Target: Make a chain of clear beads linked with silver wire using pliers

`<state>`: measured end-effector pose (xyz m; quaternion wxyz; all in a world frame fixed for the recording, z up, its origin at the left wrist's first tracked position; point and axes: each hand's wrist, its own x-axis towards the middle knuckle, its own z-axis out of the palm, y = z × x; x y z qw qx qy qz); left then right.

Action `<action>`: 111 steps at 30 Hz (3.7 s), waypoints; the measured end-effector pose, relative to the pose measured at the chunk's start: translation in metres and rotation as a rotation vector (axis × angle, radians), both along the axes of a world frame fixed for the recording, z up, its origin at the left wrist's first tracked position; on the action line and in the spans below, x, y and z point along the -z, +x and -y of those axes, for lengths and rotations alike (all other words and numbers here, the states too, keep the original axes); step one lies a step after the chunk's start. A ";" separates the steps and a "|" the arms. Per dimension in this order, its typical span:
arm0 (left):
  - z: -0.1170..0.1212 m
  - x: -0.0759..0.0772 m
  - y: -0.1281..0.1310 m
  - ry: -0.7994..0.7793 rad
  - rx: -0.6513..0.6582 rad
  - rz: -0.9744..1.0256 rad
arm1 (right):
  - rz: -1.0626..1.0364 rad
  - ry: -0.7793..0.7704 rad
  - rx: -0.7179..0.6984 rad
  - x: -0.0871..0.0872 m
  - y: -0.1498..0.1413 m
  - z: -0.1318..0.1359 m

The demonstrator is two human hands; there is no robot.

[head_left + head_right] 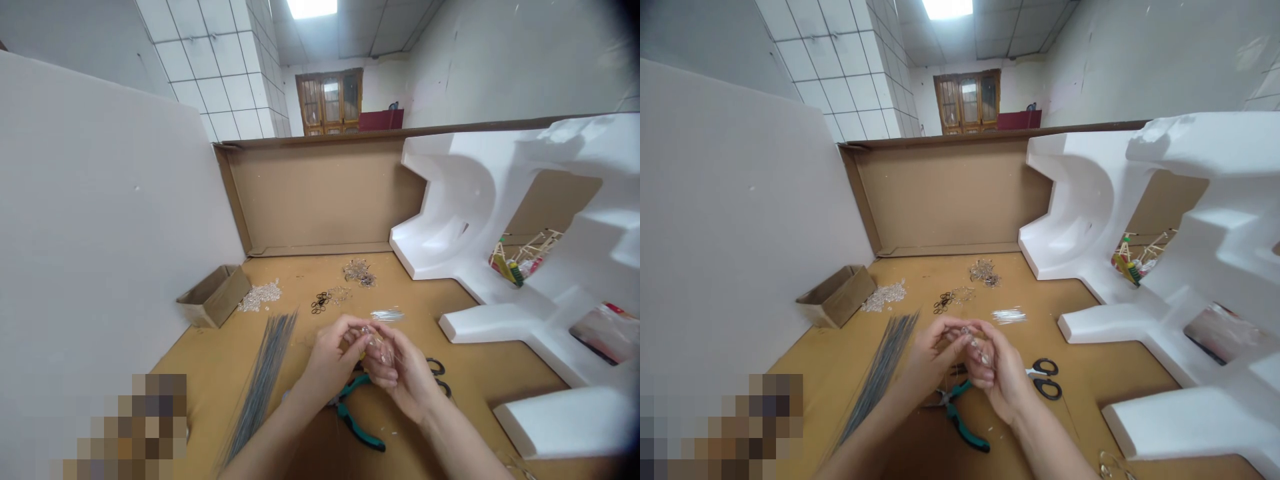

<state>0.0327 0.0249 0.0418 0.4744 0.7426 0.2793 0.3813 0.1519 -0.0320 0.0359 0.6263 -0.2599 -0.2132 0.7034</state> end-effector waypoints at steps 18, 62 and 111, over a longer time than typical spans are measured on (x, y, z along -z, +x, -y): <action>0.013 -0.011 -0.005 0.134 0.146 -0.090 | -0.131 -0.157 0.040 0.001 -0.004 0.000; -0.012 -0.010 -0.011 -0.105 -0.027 0.089 | 0.029 0.189 0.246 -0.006 -0.015 0.007; -0.008 -0.020 -0.009 -0.272 0.107 0.122 | 0.806 0.168 0.123 -0.018 0.021 0.010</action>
